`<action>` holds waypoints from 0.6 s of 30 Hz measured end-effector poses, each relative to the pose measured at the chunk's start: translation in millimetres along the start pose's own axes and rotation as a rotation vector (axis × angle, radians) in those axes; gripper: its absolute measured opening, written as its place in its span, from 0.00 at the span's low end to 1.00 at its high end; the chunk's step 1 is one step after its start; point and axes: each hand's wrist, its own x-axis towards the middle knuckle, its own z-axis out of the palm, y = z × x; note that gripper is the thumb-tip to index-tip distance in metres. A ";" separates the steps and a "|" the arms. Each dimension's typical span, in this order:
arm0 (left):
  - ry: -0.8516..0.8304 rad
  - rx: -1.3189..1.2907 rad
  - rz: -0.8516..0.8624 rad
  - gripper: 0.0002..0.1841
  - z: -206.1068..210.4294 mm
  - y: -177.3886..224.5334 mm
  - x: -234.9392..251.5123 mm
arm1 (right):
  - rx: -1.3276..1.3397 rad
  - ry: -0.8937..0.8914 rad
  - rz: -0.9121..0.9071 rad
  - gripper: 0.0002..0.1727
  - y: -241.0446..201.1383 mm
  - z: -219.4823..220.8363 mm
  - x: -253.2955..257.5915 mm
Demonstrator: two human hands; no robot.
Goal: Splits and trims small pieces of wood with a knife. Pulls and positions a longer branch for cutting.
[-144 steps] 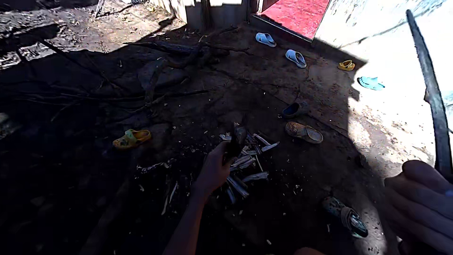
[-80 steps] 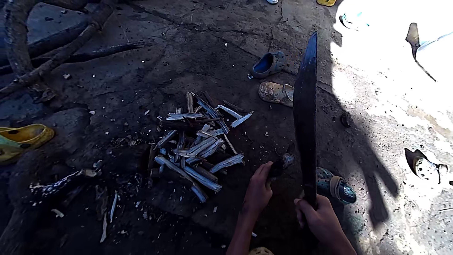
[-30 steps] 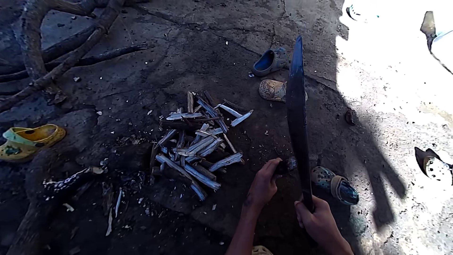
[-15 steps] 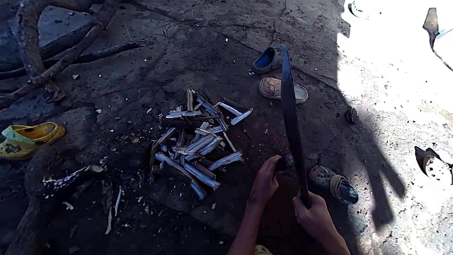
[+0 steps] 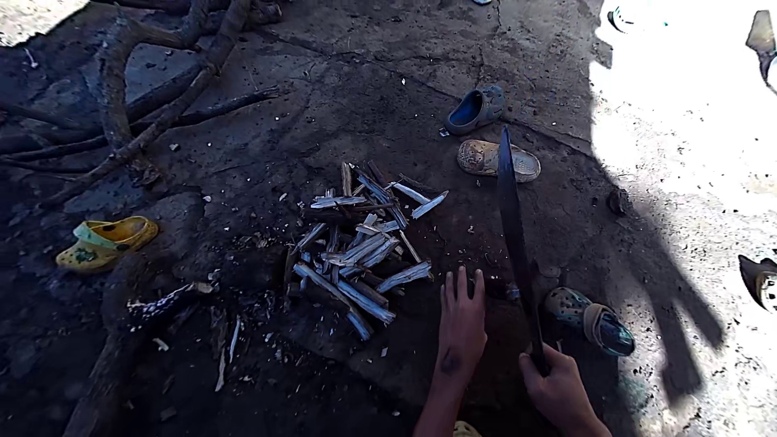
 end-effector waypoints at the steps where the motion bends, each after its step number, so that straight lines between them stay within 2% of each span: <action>1: 0.052 -0.070 -0.093 0.37 -3.6 -1.3 -8.3 | -0.006 -0.010 -0.035 0.10 4.2 -2.5 2.9; 4: 0.332 -0.338 -0.209 0.25 -18.0 -8.7 -46.3 | 0.268 -0.029 -0.153 0.07 -3.0 -31.7 -1.9; 7: 0.318 -0.433 -0.286 0.22 -39.1 -28.9 -66.6 | 0.645 -0.018 -0.381 0.06 -38.0 -63.3 9.1; 9: 0.298 -0.440 -0.312 0.22 -50.1 -39.2 -67.8 | 0.699 0.004 -0.492 0.09 -52.3 -71.0 23.4; 10: 0.301 -0.441 -0.320 0.22 -54.3 -42.7 -68.8 | 0.689 0.013 -0.446 0.09 -49.6 -64.9 23.8; 11: 0.305 -0.445 -0.328 0.22 -58.7 -45.3 -70.3 | 0.642 0.024 -0.313 0.10 -40.6 -52.5 20.6; 13: 0.305 -0.465 -0.348 0.21 -65.5 -48.4 -73.5 | 0.389 -0.041 0.080 0.08 -16.0 -27.3 19.7; 14: 0.296 -0.487 -0.358 0.21 -67.8 -47.8 -76.0 | 0.294 -0.092 0.197 0.08 -4.9 -22.6 21.3; 16: 0.294 -0.504 -0.362 0.20 -76.0 -49.4 -74.2 | 0.291 -0.118 0.187 0.07 -7.0 -28.2 23.9; 18: 0.283 -0.496 -0.363 0.19 -79.6 -50.5 -77.7 | 0.426 -0.079 -0.002 0.07 -20.4 -48.5 16.2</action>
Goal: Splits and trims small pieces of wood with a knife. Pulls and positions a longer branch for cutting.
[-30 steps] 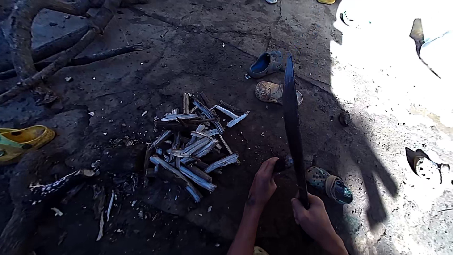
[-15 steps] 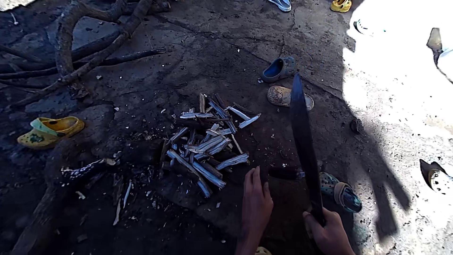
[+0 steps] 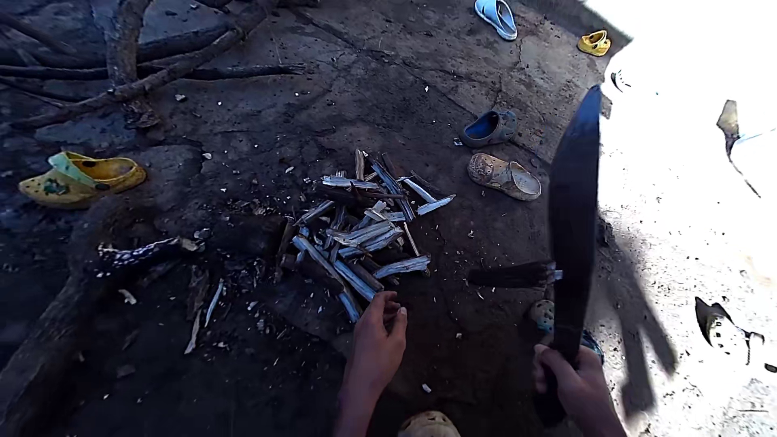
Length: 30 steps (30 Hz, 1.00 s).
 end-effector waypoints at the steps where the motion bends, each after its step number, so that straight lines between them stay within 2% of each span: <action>1: -0.005 0.006 -0.001 0.19 -2.9 -0.7 -1.2 | 0.095 -0.013 -0.141 0.06 -10.9 -6.1 -1.8; 3: -0.005 0.011 0.002 0.18 -6.8 -2.9 -1.2 | 0.265 -0.054 -0.416 0.07 -30.8 -12.6 6.9; 5: -0.006 0.010 -0.010 0.17 -9.1 -6.0 -1.1 | 0.310 -0.063 -0.561 0.10 -31.8 -4.4 13.5; 6: -0.010 0.011 -0.020 0.17 -10.0 -7.5 -0.5 | 0.297 -0.039 -0.517 0.10 -19.1 4.5 11.8; 7: -0.010 0.015 -0.027 0.17 -10.5 -8.9 0.8 | 0.249 0.001 -0.380 0.10 -0.5 13.7 8.0; 9: -0.010 0.028 -0.042 0.17 -9.8 -11.3 3.1 | 0.032 0.028 0.040 0.08 29.8 22.4 4.8; 10: -0.014 0.042 -0.046 0.17 -9.6 -12.0 3.7 | -0.030 0.008 0.177 0.07 35.7 20.9 4.7; 12: -0.021 0.079 -0.052 0.16 -11.1 -13.1 5.9 | -0.009 -0.028 0.233 0.07 28.6 14.8 1.0; 14: -0.020 0.128 -0.046 0.16 -12.6 -13.2 5.7 | 0.117 -0.058 0.077 0.07 11.2 5.4 -4.9; 16: -0.012 0.147 -0.028 0.16 -16.4 -13.7 6.2 | 0.272 -0.093 -0.173 0.06 -8.4 -1.1 -0.4; 18: -0.009 0.138 -0.018 0.16 -17.9 -17.2 5.5 | 0.373 -0.124 -0.396 0.10 -23.8 -2.5 12.6; 19: -0.012 0.136 -0.021 0.15 -18.0 -19.8 5.9 | 0.375 -0.109 -0.461 0.11 -24.5 2.4 19.5; 20: -0.017 0.139 -0.029 0.15 -18.2 -21.8 6.7 | 0.342 -0.070 -0.445 0.11 -17.3 11.1 23.8; 21: -0.022 0.145 -0.039 0.15 -18.0 -23.2 7.3 | 0.282 -0.014 -0.311 0.12 -3.4 20.8 23.2; 23: -0.035 0.147 -0.062 0.15 -14.0 -22.9 8.4 | 0.086 -0.002 0.183 0.12 21.8 26.9 24.6; 24: -0.037 0.145 -0.068 0.15 -12.0 -22.0 9.4 | 0.023 -0.038 0.355 0.13 27.9 25.0 28.9; 25: -0.036 0.146 -0.067 0.15 -11.5 -21.0 10.8 | 0.010 -0.070 0.426 0.12 29.8 23.6 30.9; 27: -0.047 0.151 -0.058 0.15 -7.9 -18.6 12.0 | 0.062 -0.084 0.359 0.10 22.0 15.9 26.9; 30: -0.057 0.169 -0.031 0.15 -9.9 -8.9 11.3 | 0.213 -0.102 -0.083 0.07 -1.7 -0.8 24.6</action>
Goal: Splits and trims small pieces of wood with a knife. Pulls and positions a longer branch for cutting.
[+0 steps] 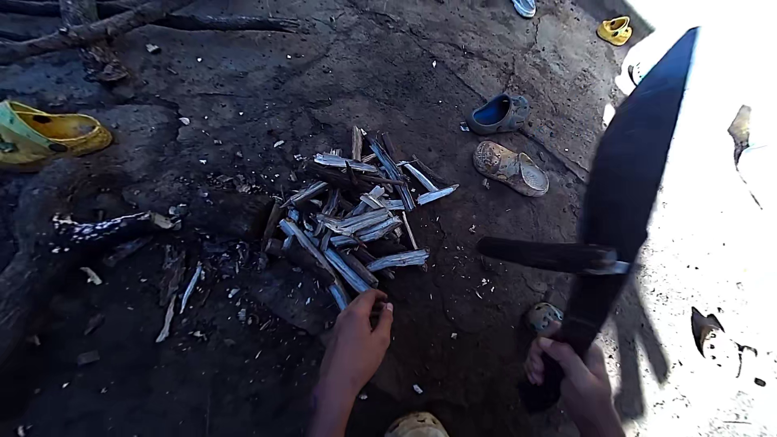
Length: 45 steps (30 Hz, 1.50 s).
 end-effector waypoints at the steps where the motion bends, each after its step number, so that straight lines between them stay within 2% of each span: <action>1: 0.005 0.003 0.013 0.15 -2.2 0.3 -1.3 | 0.041 -0.036 -0.159 0.07 -11.2 -3.9 4.9; 3: 0.012 -0.002 0.027 0.16 -4.6 -2.9 -3.6 | 0.045 -0.057 -0.362 0.09 -28.1 -6.8 15.0; 4: 0.025 -0.004 0.027 0.16 -7.1 -5.4 -3.1 | 0.028 -0.024 -0.361 0.10 -25.7 -2.7 17.2; 5: 0.042 -0.005 0.027 0.15 -8.9 -8.7 -2.5 | -0.007 0.036 -0.260 0.11 -15.0 2.6 14.8; 8: 0.061 -0.029 0.010 0.14 -7.9 -16.5 -2.5 | -0.274 0.146 0.433 0.13 29.7 8.3 9.7; 9: 0.059 -0.036 0.001 0.14 -8.2 -16.9 -1.8 | -0.312 0.139 0.551 0.14 40.3 9.0 11.3; 10: 0.057 -0.035 0.000 0.13 -9.0 -15.8 -0.2 | -0.324 0.132 0.593 0.15 45.9 10.5 12.7; 18: 0.062 -0.022 0.070 0.15 -13.1 -2.2 -4.6 | -0.300 0.129 0.564 0.12 19.5 10.4 14.8; 19: 0.064 -0.026 0.066 0.14 -13.3 -3.5 -6.0 | -0.283 0.117 0.504 0.11 13.6 9.0 11.2; 21: 0.063 -0.023 0.047 0.14 -13.8 -7.9 -9.2 | -0.205 0.094 0.273 0.08 6.2 7.3 0.0; 23: 0.063 -0.022 0.031 0.14 -14.8 -11.6 -12.6 | -0.070 0.031 0.030 0.08 3.8 8.9 -9.3; 24: 0.062 -0.021 0.020 0.14 -15.7 -12.7 -13.6 | -0.035 0.019 -0.030 0.08 4.9 13.0 -11.1; 25: 0.063 -0.023 0.008 0.14 -16.9 -13.8 -13.6 | -0.072 0.035 -0.017 0.09 8.0 18.6 -11.8; 26: 0.063 -0.027 -0.004 0.14 -18.2 -14.8 -12.9 | -0.186 0.076 0.087 0.09 12.2 24.0 -10.7; 28: 0.065 -0.030 -0.008 0.13 -19.0 -15.3 -9.3 | -0.435 0.056 0.528 0.11 19.2 26.3 4.6; 29: 0.059 -0.028 -0.007 0.13 -18.9 -14.2 -7.6 | -0.491 0.020 0.694 0.13 21.7 25.6 12.9; 30: 0.055 -0.023 -0.001 0.13 -19.1 -12.6 -5.4 | -0.518 0.007 0.771 0.14 22.6 26.5 17.8; 34: 0.044 -0.032 0.015 0.13 -18.6 -3.0 2.4 | -0.571 -0.006 0.757 0.14 22.0 35.3 22.6; 40: 0.034 -0.054 0.032 0.13 -20.0 4.7 -1.2 | -0.455 0.066 0.756 0.14 12.9 51.7 54.9; 45: 0.073 -0.079 0.029 0.13 -25.5 -6.2 -11.4 | -0.484 0.045 0.595 0.12 40.4 51.7 42.0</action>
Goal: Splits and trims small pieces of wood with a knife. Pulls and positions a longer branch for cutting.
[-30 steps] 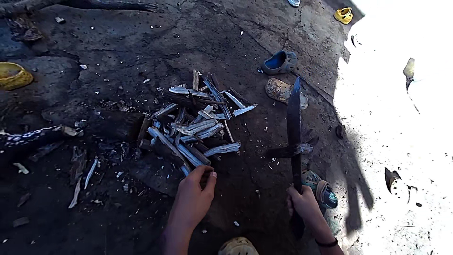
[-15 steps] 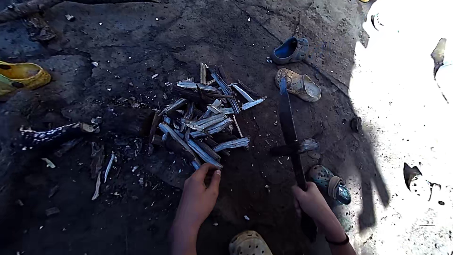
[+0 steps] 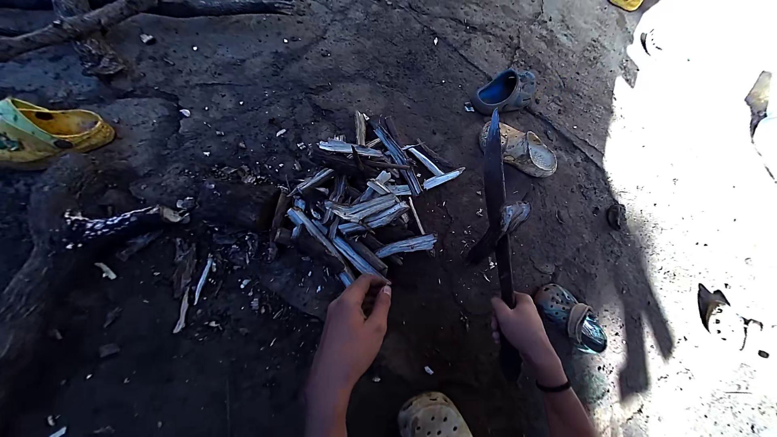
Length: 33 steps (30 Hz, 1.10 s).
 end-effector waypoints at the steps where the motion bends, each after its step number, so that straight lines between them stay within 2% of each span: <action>1: -0.006 0.015 -0.005 0.13 0.0 -4.5 -1.9 | -0.025 0.008 -0.046 0.11 5.8 -0.3 -0.3; 4: -0.025 0.058 -0.026 0.13 -0.5 -12.8 -4.8 | -0.001 0.008 -0.185 0.08 5.0 -7.1 -10.5; 6: -0.036 0.075 -0.035 0.14 -3.1 -14.1 -5.2 | 0.144 0.021 -0.411 0.07 -1.1 -10.4 -26.2; 9: -0.045 0.089 -0.031 0.14 -6.1 -12.2 -3.6 | 0.431 -0.009 -0.842 0.07 -12.5 -15.9 -35.8; 11: -0.041 0.080 -0.024 0.14 -7.2 -9.9 -0.7 | 0.488 0.046 -0.910 0.08 -12.4 -10.7 -29.2; 12: -0.039 0.073 -0.023 0.14 -7.5 -9.2 1.4 | 0.434 0.146 -0.827 0.09 -4.1 -3.2 -24.3; 13: -0.040 0.064 -0.021 0.14 -7.1 -8.3 3.8 | 0.302 0.229 -0.639 0.07 8.8 2.5 -19.7; 14: -0.043 0.055 -0.019 0.14 -5.7 -7.3 6.3 | 0.137 0.227 -0.368 0.08 21.7 3.2 -14.0; 15: -0.046 0.048 -0.019 0.14 -4.5 -6.5 8.3 | 0.008 0.149 -0.106 0.12 30.7 0.9 -6.2; 16: -0.042 0.046 -0.014 0.14 -3.2 -6.1 9.5 | -0.056 0.080 0.059 0.14 37.5 -1.0 1.0; 17: -0.036 0.048 -0.010 0.13 -2.3 -6.0 10.5 | -0.059 0.047 0.132 0.15 43.1 -1.9 5.6; 22: -0.027 0.040 -0.009 0.13 -0.5 -3.8 8.3 | -0.009 0.028 0.138 0.14 51.4 -7.7 4.7; 26: -0.065 0.026 0.009 0.16 9.5 6.2 5.2 | -0.031 0.030 0.133 0.14 52.1 -2.1 6.4; 28: -0.110 -0.040 0.033 0.22 25.5 17.5 6.8 | 0.008 0.027 0.135 0.15 53.8 1.7 6.3; 30: -0.174 -0.178 0.060 0.32 48.0 32.8 13.3 | 0.039 0.017 0.122 0.15 55.2 3.4 6.2; 33: -0.251 -0.353 0.176 0.44 89.8 63.9 30.9 | 0.045 0.014 0.091 0.15 57.7 2.9 6.7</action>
